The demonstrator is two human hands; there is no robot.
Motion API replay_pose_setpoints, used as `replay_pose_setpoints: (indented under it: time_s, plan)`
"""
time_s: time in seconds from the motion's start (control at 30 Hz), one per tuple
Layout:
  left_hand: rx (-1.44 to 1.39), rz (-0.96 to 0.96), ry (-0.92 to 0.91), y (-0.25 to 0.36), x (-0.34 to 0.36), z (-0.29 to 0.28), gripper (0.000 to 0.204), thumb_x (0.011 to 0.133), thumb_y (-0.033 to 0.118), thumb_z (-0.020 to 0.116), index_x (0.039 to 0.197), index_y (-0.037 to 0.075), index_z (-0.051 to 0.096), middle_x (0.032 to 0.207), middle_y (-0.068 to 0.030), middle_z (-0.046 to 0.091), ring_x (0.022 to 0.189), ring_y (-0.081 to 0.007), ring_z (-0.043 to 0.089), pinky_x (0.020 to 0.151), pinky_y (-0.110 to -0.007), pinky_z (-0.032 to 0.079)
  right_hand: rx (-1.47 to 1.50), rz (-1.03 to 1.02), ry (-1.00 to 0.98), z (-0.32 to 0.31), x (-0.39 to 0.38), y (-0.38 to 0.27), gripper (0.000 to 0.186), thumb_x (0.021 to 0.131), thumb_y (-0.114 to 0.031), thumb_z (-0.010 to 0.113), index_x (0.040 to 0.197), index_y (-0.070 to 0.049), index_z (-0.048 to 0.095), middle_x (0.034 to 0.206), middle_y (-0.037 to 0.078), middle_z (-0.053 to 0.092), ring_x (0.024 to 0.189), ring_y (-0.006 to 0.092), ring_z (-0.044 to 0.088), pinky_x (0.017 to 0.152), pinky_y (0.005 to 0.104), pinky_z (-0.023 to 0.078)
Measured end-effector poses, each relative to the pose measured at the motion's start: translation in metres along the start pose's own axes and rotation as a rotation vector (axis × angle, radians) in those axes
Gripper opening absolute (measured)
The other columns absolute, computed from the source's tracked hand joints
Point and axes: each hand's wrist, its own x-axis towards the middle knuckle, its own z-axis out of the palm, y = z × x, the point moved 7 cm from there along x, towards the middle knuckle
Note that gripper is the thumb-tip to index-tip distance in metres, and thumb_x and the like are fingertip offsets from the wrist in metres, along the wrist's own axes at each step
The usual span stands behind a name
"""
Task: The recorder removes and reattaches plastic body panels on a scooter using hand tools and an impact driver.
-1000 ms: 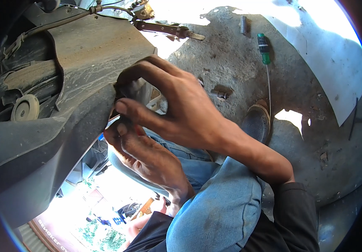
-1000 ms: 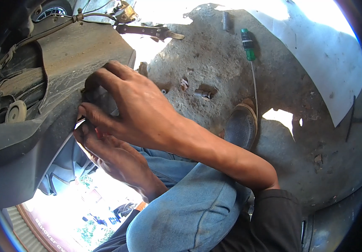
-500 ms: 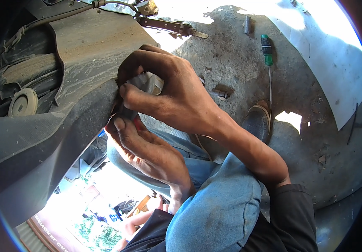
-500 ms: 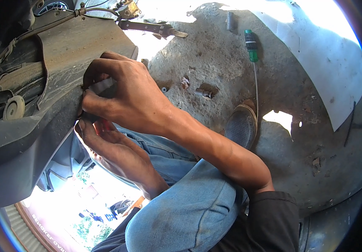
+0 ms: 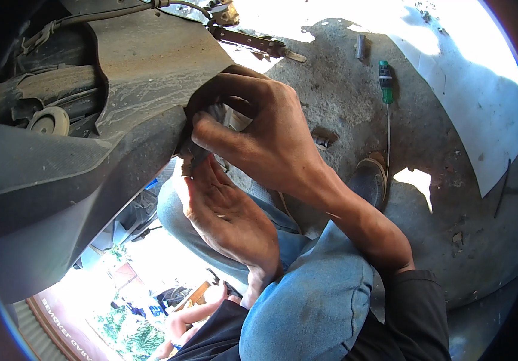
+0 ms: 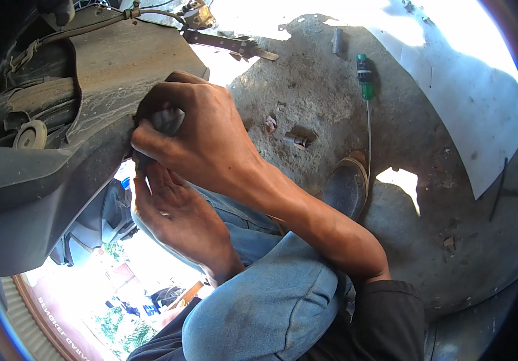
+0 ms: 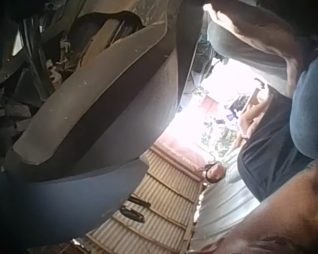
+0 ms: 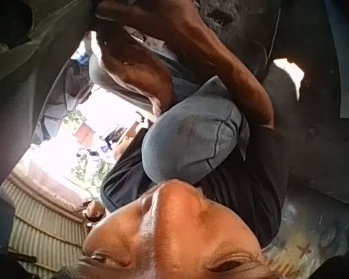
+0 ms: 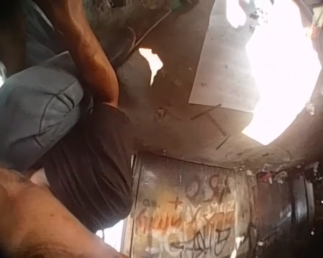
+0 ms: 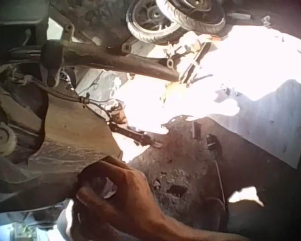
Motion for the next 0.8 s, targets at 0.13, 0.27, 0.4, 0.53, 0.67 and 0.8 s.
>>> replay_pose_setpoints:
  time_s: [0.13, 0.27, 0.4, 0.53, 0.67, 0.8]
  plan:
    - [-0.094, -0.098, 0.005, 0.003, 0.0, 0.004, 0.035, 0.105, 0.023, 0.043, 0.13, 0.0, 0.051, 0.122, -0.0165, 0.058, 0.128, -0.0233, 0.051, 0.112, -0.043, 0.041, -0.035, 0.017, -0.028, -0.001, 0.0, 0.0, 0.018, 0.086, -0.009, 0.068, 0.099, 0.004, 0.071, 0.101, 0.011, 0.067, 0.101, 0.0182, 0.067, 0.103, 0.0368, 0.05]
    - [-0.154, -0.279, -0.019, 0.006, 0.003, 0.012, 0.034, 0.103, 0.023, 0.051, 0.127, -0.001, 0.056, 0.12, -0.0147, 0.059, 0.118, -0.0193, 0.055, 0.109, -0.045, 0.044, 0.009, 0.017, -0.019, 0.0, 0.0, 0.002, 0.022, 0.084, -0.014, 0.07, 0.097, 0.004, 0.07, 0.098, 0.014, 0.067, 0.093, 0.0209, 0.067, 0.09, 0.0373, 0.052]
    - [-0.074, -0.444, 0.058, 0.006, 0.014, 0.006, 0.029, 0.099, 0.02, 0.061, 0.12, 0.0, 0.063, 0.119, -0.0127, 0.06, 0.114, -0.0173, 0.057, 0.105, -0.04, 0.046, 0.027, 0.011, -0.001, 0.001, 0.0, 0.004, 0.027, 0.082, -0.016, 0.071, 0.097, 0.006, 0.069, 0.096, 0.017, 0.065, 0.086, 0.025, 0.068, 0.075, 0.0383, 0.055]
    - [-0.073, -0.546, -0.004, 0.008, 0.02, 0.011, 0.028, 0.097, 0.019, 0.065, 0.12, 0.003, 0.065, 0.119, -0.0084, 0.063, 0.111, -0.0143, 0.058, 0.102, -0.037, 0.046, 0.018, 0.003, 0.015, -0.001, -0.002, 0.0, 0.025, 0.083, -0.015, 0.07, 0.097, 0.005, 0.069, 0.097, 0.017, 0.065, 0.088, 0.0257, 0.068, 0.075, 0.0391, 0.055]
    - [-0.028, -0.554, -0.005, 0.004, 0.019, 0.02, 0.027, 0.104, 0.025, 0.054, 0.124, 0.01, 0.063, 0.114, -0.0007, 0.062, 0.104, -0.009, 0.055, 0.093, -0.031, 0.041, 0.011, 0.072, -0.073, 0.001, -0.003, -0.002, 0.02, 0.089, -0.009, 0.066, 0.104, 0.004, 0.068, 0.102, 0.01, 0.067, 0.103, 0.0157, 0.065, 0.098, 0.0334, 0.05]
    - [0.036, -0.569, 0.004, 0.002, 0.018, 0.021, 0.029, 0.105, 0.027, 0.052, 0.13, 0.012, 0.057, 0.12, -0.0005, 0.058, 0.111, -0.0087, 0.049, 0.099, -0.035, 0.034, 0.059, 0.076, -0.062, 0.001, -0.003, -0.003, 0.018, 0.089, -0.006, 0.064, 0.104, 0.005, 0.067, 0.105, 0.01, 0.066, 0.106, 0.0152, 0.064, 0.099, 0.0322, 0.05]
